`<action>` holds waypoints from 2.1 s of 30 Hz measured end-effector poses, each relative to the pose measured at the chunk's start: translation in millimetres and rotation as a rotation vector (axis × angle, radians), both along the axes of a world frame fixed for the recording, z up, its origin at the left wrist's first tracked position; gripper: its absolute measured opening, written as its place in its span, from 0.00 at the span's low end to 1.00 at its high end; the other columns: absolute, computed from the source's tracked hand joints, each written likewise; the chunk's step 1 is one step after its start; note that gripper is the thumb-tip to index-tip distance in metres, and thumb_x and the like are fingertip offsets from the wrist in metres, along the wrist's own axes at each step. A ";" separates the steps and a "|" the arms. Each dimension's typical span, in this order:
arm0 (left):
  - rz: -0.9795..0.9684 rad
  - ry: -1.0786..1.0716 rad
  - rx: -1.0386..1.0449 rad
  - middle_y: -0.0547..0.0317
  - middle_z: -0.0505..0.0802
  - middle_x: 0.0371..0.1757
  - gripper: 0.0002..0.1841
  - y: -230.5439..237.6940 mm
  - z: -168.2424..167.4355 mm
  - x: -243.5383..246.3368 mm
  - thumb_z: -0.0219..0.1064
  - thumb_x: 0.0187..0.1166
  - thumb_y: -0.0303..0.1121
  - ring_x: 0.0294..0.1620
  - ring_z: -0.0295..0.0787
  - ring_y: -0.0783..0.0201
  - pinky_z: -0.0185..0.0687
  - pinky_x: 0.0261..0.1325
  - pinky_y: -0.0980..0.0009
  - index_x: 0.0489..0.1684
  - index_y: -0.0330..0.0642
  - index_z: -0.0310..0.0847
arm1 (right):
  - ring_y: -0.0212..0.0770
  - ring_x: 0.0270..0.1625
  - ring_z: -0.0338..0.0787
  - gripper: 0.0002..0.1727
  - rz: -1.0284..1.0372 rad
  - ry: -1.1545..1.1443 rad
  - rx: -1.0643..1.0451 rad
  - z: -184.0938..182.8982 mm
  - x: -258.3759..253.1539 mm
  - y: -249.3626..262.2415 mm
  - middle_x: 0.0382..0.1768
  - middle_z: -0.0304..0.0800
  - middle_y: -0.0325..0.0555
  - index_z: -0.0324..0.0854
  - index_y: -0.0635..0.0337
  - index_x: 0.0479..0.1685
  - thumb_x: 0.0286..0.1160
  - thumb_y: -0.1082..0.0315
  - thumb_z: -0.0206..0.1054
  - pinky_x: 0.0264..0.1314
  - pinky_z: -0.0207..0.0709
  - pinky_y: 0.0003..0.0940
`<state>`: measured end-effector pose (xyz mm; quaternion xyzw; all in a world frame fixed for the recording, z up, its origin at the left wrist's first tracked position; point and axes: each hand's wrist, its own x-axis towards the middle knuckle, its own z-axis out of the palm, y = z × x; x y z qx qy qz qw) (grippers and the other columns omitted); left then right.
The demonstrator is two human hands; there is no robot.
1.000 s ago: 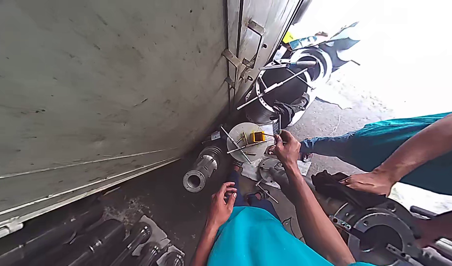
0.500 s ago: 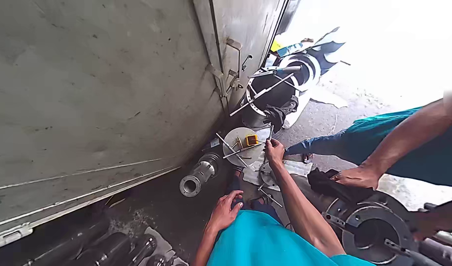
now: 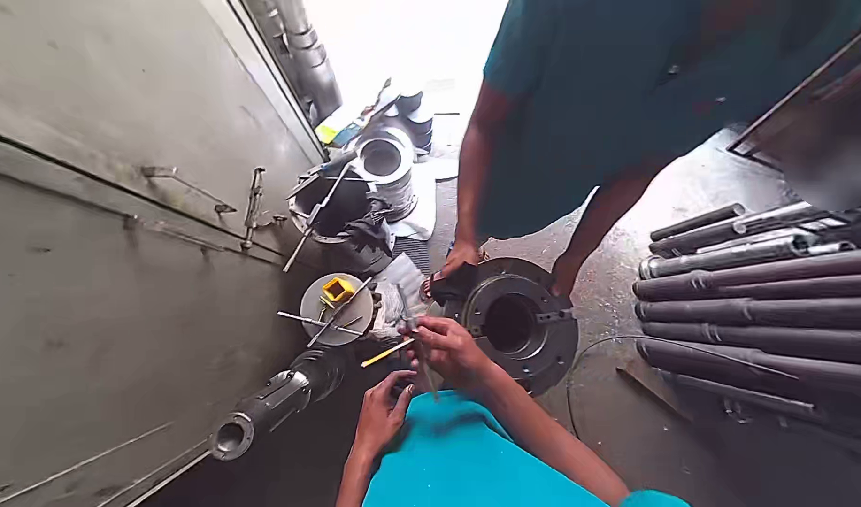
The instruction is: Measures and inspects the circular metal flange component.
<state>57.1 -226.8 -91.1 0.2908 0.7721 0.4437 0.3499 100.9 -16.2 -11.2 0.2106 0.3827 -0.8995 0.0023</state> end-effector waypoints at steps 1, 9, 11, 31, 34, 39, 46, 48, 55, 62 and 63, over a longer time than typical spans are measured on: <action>0.046 0.031 0.107 0.61 0.97 0.49 0.14 13.0 2.8 9.4 0.65 0.80 0.34 0.42 0.94 0.73 0.92 0.51 0.71 0.56 0.40 0.89 | 0.33 0.39 0.90 0.17 -0.041 0.005 0.070 9.0 25.2 15.1 0.51 0.91 0.43 0.81 0.66 0.62 0.86 0.68 0.52 0.44 0.88 0.32; 0.122 0.117 0.464 0.58 0.95 0.42 0.13 101.8 28.2 77.7 0.64 0.80 0.32 0.36 0.91 0.75 0.91 0.43 0.76 0.52 0.31 0.87 | 0.35 0.38 0.92 0.13 -0.522 -0.321 0.686 2.8 193.3 139.5 0.42 0.92 0.46 0.84 0.67 0.59 0.86 0.73 0.58 0.44 0.90 0.32; 0.164 0.121 0.489 0.59 0.94 0.40 0.13 112.1 32.4 89.8 0.64 0.80 0.30 0.35 0.90 0.74 0.91 0.42 0.75 0.53 0.30 0.86 | 0.36 0.36 0.93 0.12 -0.532 -0.403 0.772 -4.8 209.5 161.2 0.41 0.93 0.47 0.84 0.67 0.59 0.85 0.73 0.61 0.43 0.90 0.32; -0.046 0.053 0.466 0.55 0.95 0.43 0.15 148.1 41.7 68.1 0.63 0.81 0.30 0.40 0.93 0.69 0.92 0.46 0.69 0.58 0.31 0.85 | 0.50 0.40 0.93 0.16 -0.130 -0.597 1.527 -3.2 194.1 168.6 0.45 0.93 0.55 0.88 0.61 0.59 0.80 0.64 0.65 0.46 0.86 0.54; -0.129 0.105 0.350 0.56 0.96 0.50 0.15 170.2 41.9 64.0 0.63 0.80 0.32 0.51 0.94 0.66 0.91 0.59 0.65 0.59 0.37 0.87 | 0.56 0.49 0.93 0.17 0.029 -0.548 1.641 9.4 183.1 160.3 0.51 0.92 0.57 0.89 0.60 0.62 0.78 0.65 0.67 0.54 0.85 0.59; -0.515 0.039 0.088 0.46 0.91 0.64 0.26 223.0 42.7 66.2 0.65 0.80 0.34 0.65 0.89 0.52 0.82 0.72 0.52 0.78 0.39 0.76 | 0.57 0.53 0.92 0.16 0.274 -0.561 1.790 24.2 160.7 150.1 0.50 0.93 0.54 0.90 0.53 0.61 0.77 0.62 0.70 0.55 0.85 0.58; -0.515 0.010 -0.006 0.50 0.94 0.58 0.18 262.8 28.3 68.4 0.59 0.84 0.36 0.63 0.90 0.52 0.82 0.68 0.48 0.68 0.46 0.87 | 0.60 0.34 0.92 0.32 0.303 -0.656 1.810 27.1 154.0 148.5 0.34 0.92 0.56 0.65 0.38 0.91 0.85 0.59 0.59 0.39 0.83 0.62; -0.471 0.033 -0.003 0.50 0.95 0.52 0.15 264.5 24.6 75.3 0.60 0.83 0.35 0.59 0.91 0.51 0.83 0.65 0.47 0.55 0.42 0.91 | 0.59 0.33 0.91 0.28 0.282 -0.593 1.824 23.2 160.4 148.1 0.32 0.92 0.55 0.72 0.34 0.86 0.86 0.60 0.57 0.37 0.82 0.60; -0.439 0.097 -0.032 0.54 0.95 0.54 0.15 268.0 19.8 78.3 0.62 0.81 0.34 0.59 0.92 0.53 0.84 0.65 0.47 0.58 0.48 0.93 | 0.63 0.33 0.93 0.20 0.199 -0.716 1.735 20.1 154.6 147.4 0.27 0.91 0.57 0.87 0.54 0.62 0.88 0.57 0.53 0.38 0.83 0.61; -0.456 0.085 -0.013 0.57 0.96 0.55 0.16 269.1 20.3 76.8 0.61 0.84 0.38 0.60 0.92 0.55 0.84 0.65 0.47 0.61 0.55 0.92 | 0.64 0.41 0.93 0.22 0.285 -0.888 1.581 27.4 155.1 165.9 0.31 0.90 0.59 0.82 0.61 0.54 0.92 0.52 0.49 0.43 0.82 0.63; -0.467 0.081 -0.024 0.58 0.96 0.56 0.16 269.2 21.3 76.0 0.60 0.84 0.38 0.61 0.92 0.55 0.83 0.66 0.46 0.62 0.56 0.92 | 0.64 0.41 0.93 0.22 0.342 -0.873 1.604 34.9 158.2 169.9 0.32 0.90 0.59 0.83 0.57 0.57 0.91 0.50 0.51 0.44 0.82 0.64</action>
